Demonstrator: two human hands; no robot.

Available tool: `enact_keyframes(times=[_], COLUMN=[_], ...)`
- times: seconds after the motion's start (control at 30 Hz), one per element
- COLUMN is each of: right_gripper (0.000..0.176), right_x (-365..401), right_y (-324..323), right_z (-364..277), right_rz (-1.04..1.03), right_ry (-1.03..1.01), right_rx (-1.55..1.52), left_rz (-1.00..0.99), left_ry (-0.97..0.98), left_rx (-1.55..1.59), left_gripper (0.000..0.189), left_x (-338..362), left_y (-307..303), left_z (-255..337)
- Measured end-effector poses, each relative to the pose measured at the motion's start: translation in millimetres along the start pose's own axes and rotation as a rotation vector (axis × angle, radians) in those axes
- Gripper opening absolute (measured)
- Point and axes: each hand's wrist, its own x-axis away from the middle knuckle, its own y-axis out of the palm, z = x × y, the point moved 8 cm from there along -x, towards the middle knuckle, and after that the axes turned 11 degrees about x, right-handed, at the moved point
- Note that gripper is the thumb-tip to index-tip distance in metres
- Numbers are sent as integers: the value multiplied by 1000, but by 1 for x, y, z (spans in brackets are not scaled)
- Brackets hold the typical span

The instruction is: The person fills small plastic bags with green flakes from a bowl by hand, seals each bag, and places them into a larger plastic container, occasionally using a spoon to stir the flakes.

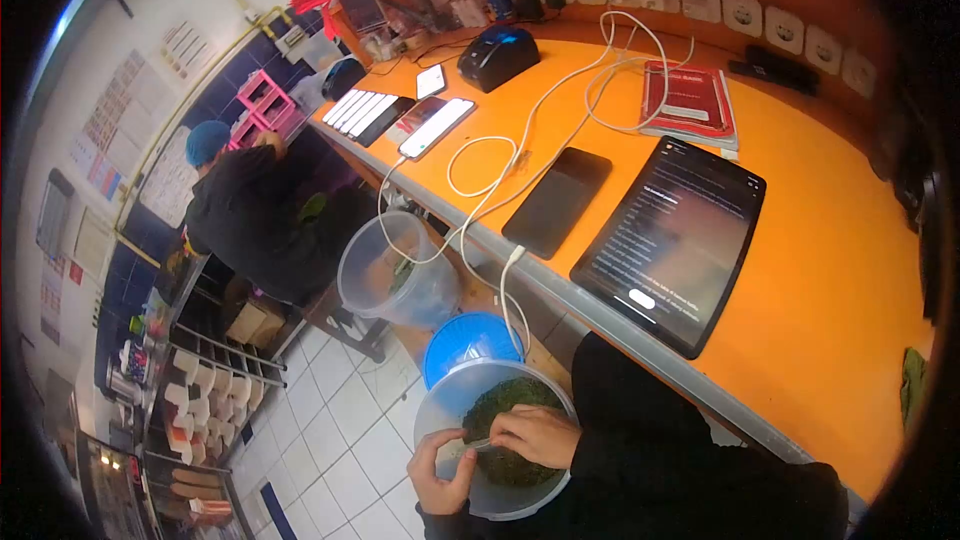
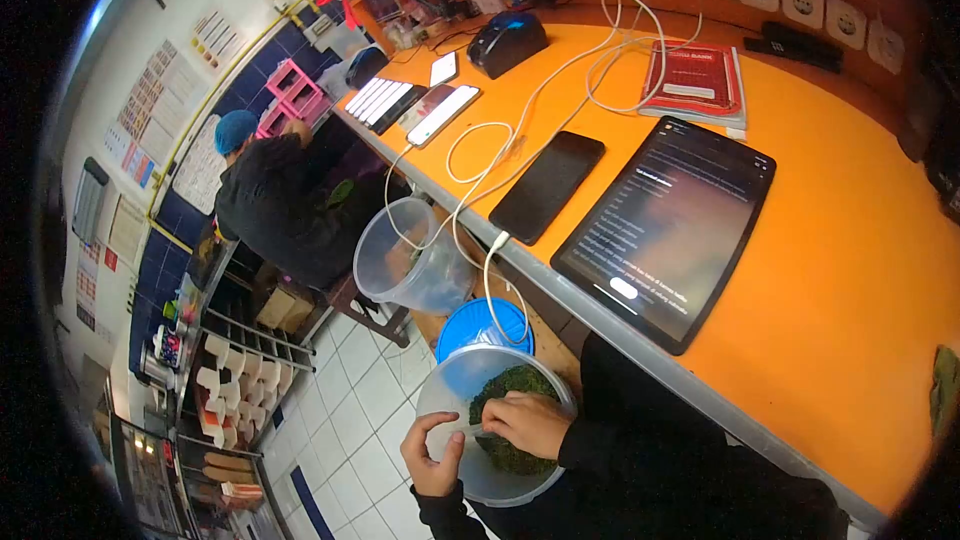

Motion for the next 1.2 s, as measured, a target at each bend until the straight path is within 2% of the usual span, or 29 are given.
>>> enact_keyframes(times=[0.1,0.17,0.37,0.43,0.7,0.87,1.2], right_gripper=[15,15,16,16,16,17,19], right_x=[1,3,4,2,3,4,2], right_y=[-2,-3,-3,2,2,-3,-2], right_z=[-6,-5,3,8,10,1,0], right_rz=[22,60,104,124,166,99,101], right_ry=[-50,-38,-10,-18,-59,-52,-60], right_rx=[51,20,-34,-47,-55,-17,-80], left_rz=[-126,-359,-304,-255,-196,-161,-20], left_ry=[31,-31,-14,-114,-35,-1,-129], left_rx=[-113,-287,-267,-215,-198,-175,-4], left_gripper=[25,28,27,23,19,19,17], left_x=[-15,-18,-13,-10,-8,-1,16], left_y=[10,32,31,27,27,24,-7], left_z=[18,13,-2,-5,-3,-8,-32])
